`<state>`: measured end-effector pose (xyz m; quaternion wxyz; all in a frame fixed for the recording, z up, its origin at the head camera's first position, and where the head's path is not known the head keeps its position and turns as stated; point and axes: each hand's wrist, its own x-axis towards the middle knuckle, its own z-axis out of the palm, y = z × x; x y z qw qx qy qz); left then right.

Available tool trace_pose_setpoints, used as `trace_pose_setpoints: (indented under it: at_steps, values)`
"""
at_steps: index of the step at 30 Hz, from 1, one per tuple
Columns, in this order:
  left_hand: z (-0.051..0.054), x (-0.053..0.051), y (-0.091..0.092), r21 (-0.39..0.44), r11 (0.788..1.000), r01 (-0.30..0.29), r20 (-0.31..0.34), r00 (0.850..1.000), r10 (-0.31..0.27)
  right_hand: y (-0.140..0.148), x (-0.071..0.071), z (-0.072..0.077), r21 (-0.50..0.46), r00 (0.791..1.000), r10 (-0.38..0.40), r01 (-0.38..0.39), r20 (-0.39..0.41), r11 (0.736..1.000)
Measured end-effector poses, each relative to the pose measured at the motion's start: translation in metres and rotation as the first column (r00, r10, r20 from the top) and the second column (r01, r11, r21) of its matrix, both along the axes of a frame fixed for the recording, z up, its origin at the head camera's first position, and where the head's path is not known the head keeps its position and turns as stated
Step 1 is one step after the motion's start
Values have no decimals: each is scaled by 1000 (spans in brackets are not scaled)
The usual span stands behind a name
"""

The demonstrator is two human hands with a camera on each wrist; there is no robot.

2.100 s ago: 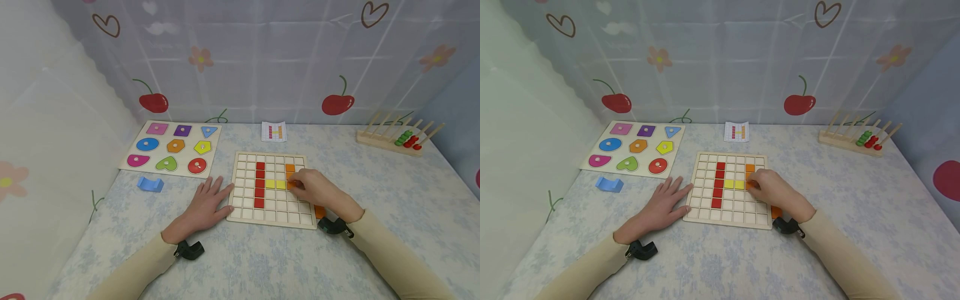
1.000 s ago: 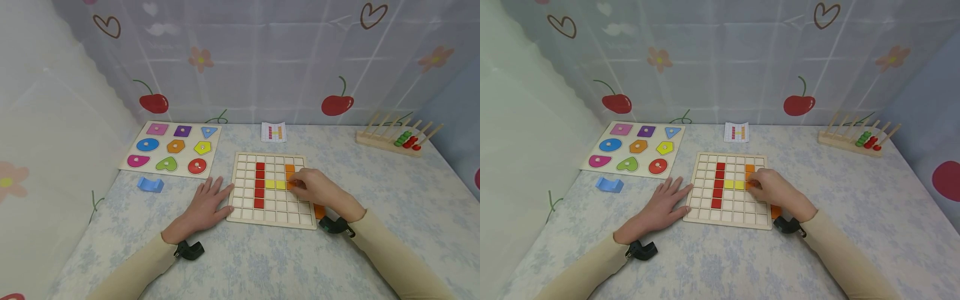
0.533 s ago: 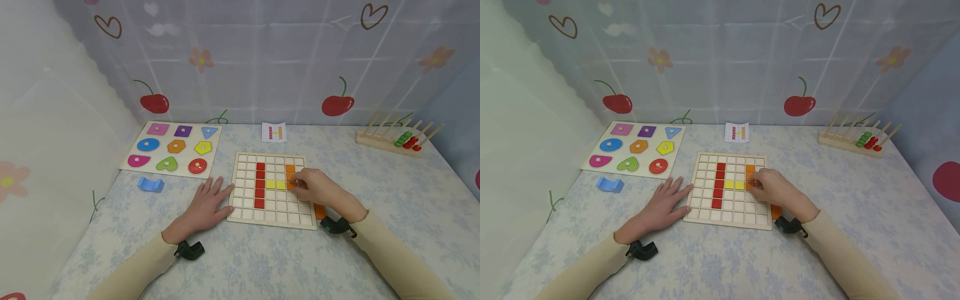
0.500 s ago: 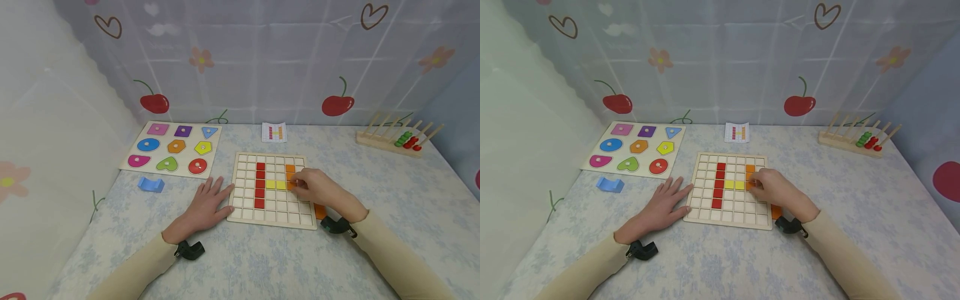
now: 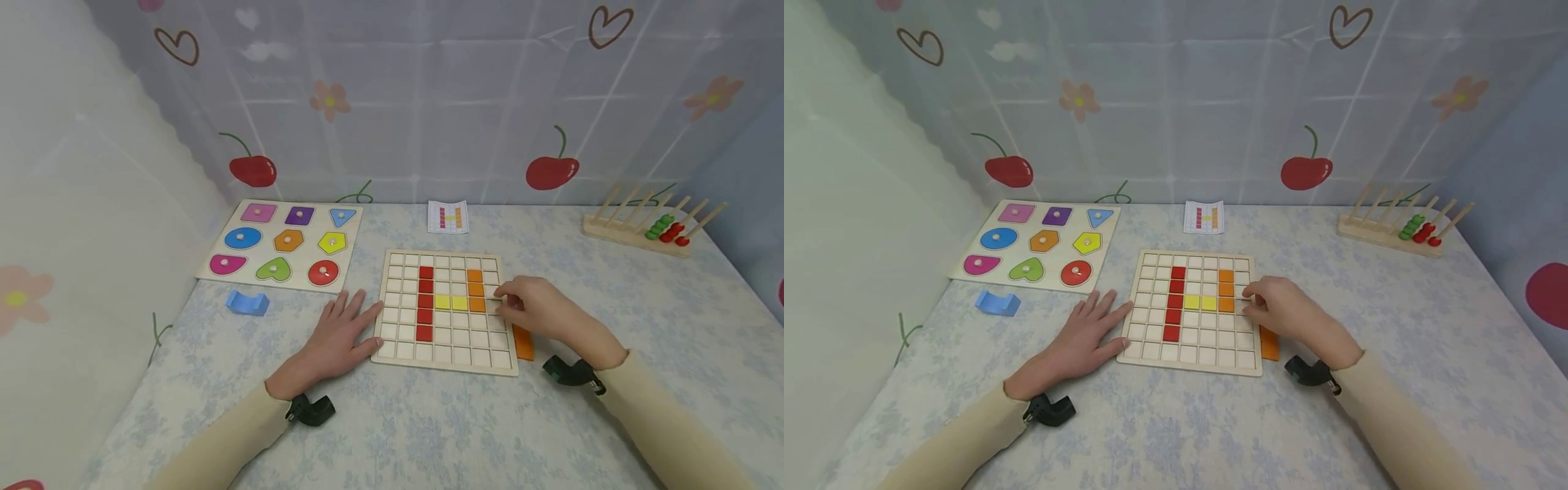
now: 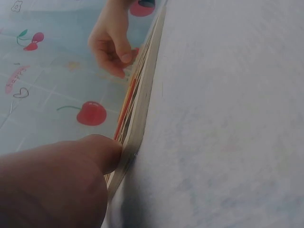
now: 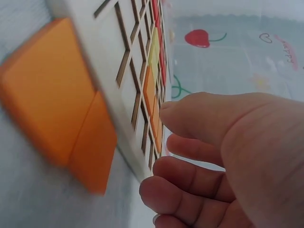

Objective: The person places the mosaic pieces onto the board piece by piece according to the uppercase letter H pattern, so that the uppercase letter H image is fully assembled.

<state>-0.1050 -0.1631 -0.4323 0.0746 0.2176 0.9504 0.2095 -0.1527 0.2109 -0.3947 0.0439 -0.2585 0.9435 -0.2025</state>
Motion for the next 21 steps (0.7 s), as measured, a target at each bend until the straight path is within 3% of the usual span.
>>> trace_pose_setpoints:
  at_steps: [10,21]
  values:
    - [-1,0,-1,-9,1000,-6,-6,1000,6,25,14,-5,18,1000,-19,19,-5,1000]
    - [0,0,0,-14,1000,-5,6,1000,5,33,24,-6,4,1000,-7,8,-20,1000]
